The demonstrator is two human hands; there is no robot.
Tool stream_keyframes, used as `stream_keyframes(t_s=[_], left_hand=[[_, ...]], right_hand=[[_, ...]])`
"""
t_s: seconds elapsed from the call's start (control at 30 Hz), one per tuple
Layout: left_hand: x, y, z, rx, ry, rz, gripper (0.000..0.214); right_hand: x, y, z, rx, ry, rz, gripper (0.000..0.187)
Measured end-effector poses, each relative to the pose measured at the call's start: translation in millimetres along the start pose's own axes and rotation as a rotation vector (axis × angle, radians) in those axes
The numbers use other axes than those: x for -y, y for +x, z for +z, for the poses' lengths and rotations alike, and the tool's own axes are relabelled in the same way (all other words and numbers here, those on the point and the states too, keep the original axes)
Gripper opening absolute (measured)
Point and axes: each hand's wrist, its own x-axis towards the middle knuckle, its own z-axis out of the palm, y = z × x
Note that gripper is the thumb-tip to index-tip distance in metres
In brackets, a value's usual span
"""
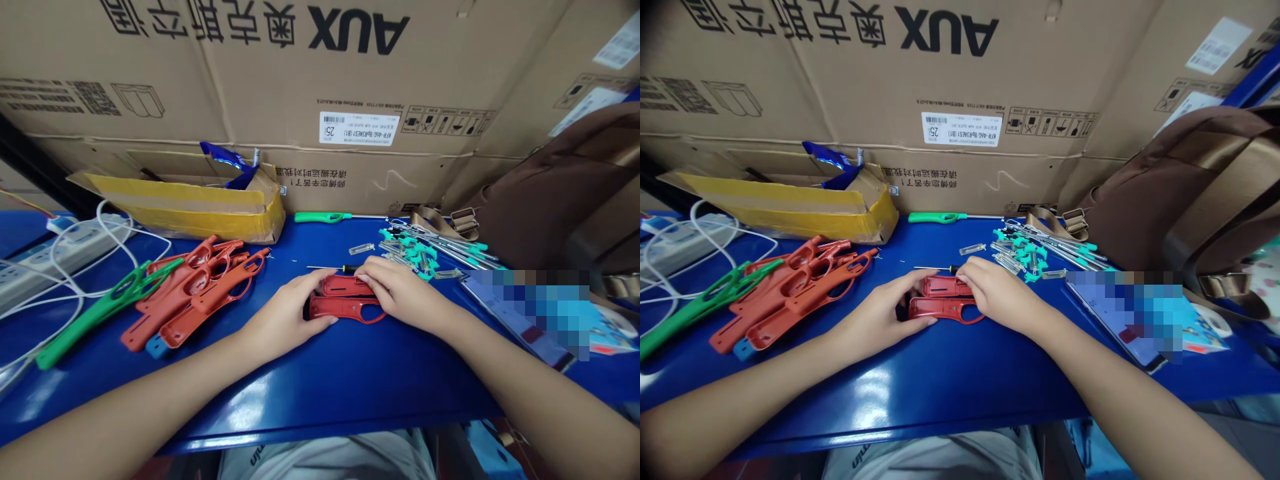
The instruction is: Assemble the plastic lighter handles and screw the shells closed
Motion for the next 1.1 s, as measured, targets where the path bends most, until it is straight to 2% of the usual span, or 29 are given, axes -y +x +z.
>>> stream_keyframes(t_s=[0.17,0.33,0.5,0.63,0.73,0.87,0.93,1.0,1.1], left_hand=[[-2,-2,0.1,-0.015,0.011,-0.031,0.073],[0,-1,-0.6,-0.067,0.066,0.01,0.062],[11,6,-3.8,-0.122,0.051,-0.008,0.05],[14,8,-3.3,-0.147,0.014,-0.023,0.048],[10,8,-3.3,-0.166,0.028,0.037,0.031],[-1,6,-6.6,-0.174,0.073,0.124,0.018],[-6,4,-8.9,-0.147,0.087,0.177,0.017],[-10,3,-10.8,-0.085,0.098,0.236,0.018],[-15,-1,-12.7,0.039,0.138,0.304,0.023]], right_hand=[[1,0,-3,-0.048,-0.041,0.001,0.023],[3,-1,-9,-0.057,-0.061,0.003,0.022],[11,-5,-14,0.086,0.037,-0.162,0.022],[18,-7,-6,0.17,0.084,-0.218,0.018],[18,-5,1,0.189,0.054,-0.251,0.017],[16,-1,4,0.115,-0.02,-0.282,0.016],[15,1,3,0.04,-0.051,-0.245,0.018],[14,1,-1,-0.05,-0.083,-0.163,0.018],[5,1,-9,-0.203,-0.167,0.039,0.016]])
